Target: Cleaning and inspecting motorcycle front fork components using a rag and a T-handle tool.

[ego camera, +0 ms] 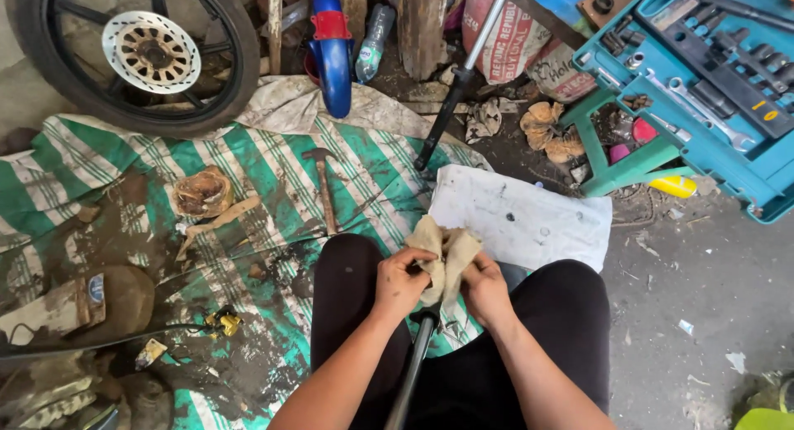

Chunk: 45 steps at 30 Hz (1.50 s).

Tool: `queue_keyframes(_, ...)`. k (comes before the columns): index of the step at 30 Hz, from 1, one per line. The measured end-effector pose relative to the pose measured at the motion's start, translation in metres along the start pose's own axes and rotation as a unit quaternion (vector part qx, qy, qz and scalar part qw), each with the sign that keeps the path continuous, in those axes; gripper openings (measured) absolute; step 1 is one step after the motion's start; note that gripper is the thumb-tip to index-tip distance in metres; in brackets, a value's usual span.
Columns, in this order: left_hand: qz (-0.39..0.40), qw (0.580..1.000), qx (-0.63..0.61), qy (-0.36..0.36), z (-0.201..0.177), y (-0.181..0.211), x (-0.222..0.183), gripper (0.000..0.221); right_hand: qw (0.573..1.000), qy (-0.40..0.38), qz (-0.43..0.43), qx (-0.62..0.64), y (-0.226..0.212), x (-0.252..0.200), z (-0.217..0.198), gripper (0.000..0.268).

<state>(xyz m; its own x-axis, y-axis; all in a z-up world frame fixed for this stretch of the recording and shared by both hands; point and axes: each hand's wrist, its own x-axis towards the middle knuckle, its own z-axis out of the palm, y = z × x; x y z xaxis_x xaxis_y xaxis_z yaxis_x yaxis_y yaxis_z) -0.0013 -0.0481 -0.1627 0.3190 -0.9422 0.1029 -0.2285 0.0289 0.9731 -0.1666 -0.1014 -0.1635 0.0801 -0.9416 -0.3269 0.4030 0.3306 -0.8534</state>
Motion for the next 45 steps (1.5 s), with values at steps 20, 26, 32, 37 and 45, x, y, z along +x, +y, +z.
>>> queue_keyframes(20, -0.005, 0.999, 0.004, -0.04, -0.001, 0.017, 0.002, 0.029, 0.999, -0.024, 0.027, -0.012, 0.017, 0.002, -0.012, 0.023)
queue_keyframes(26, -0.061, 0.996, -0.009, -0.059, 0.0, -0.005, 0.006, 0.035, 0.998, -0.046, 0.051, 0.013, 0.015, 0.001, -0.011, 0.033)
queue_keyframes(32, -0.03, 0.997, 0.014, -0.064, 0.004, -0.02, 0.006, 0.041, 0.996, -0.037, 0.071, -0.049, 0.034, 0.017, -0.032, 0.029)
queue_keyframes(37, -0.043, 0.998, -0.024, -0.046, 0.004, -0.034, 0.005, 0.038, 0.996, -0.025, 0.074, 0.045, 0.036, 0.018, -0.028, 0.02)
queue_keyframes(45, -0.071, 0.994, 0.051, -0.067, -0.001, -0.02, 0.007, 0.04, 0.995, -0.041, 0.014, -0.09, 0.034, 0.015, -0.025, 0.029)
